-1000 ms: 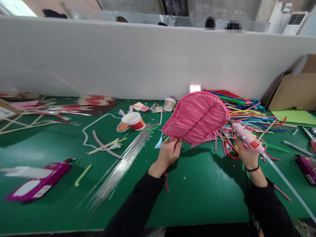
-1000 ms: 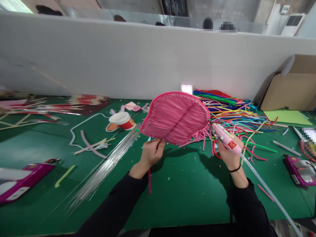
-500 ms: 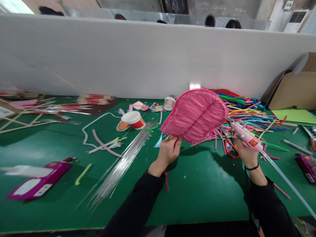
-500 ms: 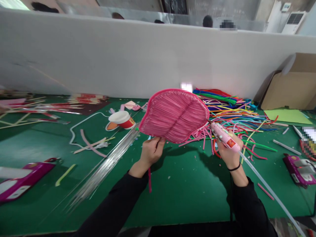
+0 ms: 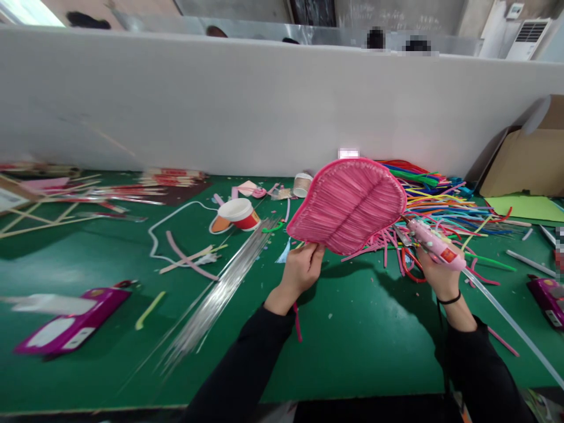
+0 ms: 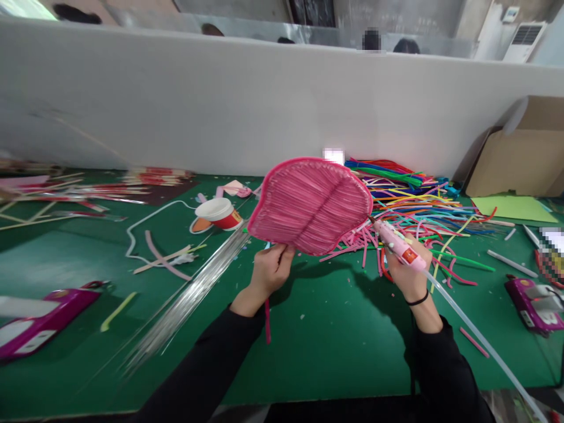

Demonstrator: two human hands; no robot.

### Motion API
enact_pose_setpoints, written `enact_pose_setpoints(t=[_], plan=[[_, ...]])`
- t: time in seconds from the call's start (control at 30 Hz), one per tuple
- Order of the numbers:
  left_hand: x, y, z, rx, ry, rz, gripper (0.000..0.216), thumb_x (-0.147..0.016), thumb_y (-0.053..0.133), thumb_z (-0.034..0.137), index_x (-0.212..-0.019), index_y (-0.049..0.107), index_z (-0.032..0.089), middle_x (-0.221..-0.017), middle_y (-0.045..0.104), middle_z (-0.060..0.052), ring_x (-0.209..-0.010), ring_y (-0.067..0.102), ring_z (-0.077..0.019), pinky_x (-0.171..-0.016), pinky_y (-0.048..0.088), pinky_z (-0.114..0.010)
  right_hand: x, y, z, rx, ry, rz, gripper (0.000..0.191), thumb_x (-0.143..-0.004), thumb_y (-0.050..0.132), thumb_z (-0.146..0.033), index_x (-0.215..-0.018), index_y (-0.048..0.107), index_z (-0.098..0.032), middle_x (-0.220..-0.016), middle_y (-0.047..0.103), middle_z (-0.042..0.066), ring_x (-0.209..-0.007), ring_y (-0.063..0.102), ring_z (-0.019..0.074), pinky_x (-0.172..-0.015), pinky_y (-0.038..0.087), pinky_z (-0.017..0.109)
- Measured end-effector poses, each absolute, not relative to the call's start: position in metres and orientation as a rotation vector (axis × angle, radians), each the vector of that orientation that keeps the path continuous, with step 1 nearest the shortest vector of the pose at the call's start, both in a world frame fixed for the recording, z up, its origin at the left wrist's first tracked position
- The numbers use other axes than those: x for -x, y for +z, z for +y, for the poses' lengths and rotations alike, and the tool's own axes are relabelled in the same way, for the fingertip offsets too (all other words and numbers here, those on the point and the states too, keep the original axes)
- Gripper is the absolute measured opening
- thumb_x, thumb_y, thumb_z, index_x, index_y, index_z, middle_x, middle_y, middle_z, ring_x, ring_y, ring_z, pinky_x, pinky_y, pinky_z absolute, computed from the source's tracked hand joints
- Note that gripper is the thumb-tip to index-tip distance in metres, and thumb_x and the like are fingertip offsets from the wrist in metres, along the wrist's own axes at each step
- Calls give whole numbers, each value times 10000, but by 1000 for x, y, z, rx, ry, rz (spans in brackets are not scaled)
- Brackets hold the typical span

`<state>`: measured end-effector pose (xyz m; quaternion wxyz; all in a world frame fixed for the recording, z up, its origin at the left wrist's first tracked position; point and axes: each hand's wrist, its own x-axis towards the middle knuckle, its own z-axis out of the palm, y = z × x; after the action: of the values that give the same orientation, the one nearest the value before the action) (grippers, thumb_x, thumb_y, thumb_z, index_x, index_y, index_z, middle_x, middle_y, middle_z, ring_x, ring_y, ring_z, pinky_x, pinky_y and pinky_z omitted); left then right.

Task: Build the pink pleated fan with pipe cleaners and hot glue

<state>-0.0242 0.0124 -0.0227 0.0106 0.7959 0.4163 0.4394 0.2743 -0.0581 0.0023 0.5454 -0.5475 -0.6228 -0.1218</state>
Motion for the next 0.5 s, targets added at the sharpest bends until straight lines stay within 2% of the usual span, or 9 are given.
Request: enact_pose_setpoints(t=[0.2, 0.33, 0.5], plan=[[23, -22, 13, -2511, 1410, 1275, 291, -896, 458, 187, -625, 372, 247, -468, 458, 23, -415, 484, -151, -473, 316, -283, -273, 4, -58, 1332, -304, -1522, 179, -880, 596, -232, -925, 770, -223, -799, 772, 58, -834, 764, 239, -783, 620, 344], [23, -22, 13, -2506, 1406, 1286, 289, -898, 453, 190, -628, 369, 248, -468, 445, 27, -413, 476, -149, -471, 312, -282, -274, 3, -58, 1359, -335, -1525, 187, -887, 596, -280, -923, 772, -229, -800, 777, 53, -827, 767, 241, -785, 628, 348], [24, -21, 12, -2474, 1371, 1315, 285, -894, 457, 208, -625, 373, 248, -476, 452, 19, -423, 483, -153, -486, 326, -286, -273, 5, -59, 1330, -261, -1562, 210, -886, 577, -219, -958, 773, -235, -829, 778, 57, -884, 765, 243, -793, 623, 340]])
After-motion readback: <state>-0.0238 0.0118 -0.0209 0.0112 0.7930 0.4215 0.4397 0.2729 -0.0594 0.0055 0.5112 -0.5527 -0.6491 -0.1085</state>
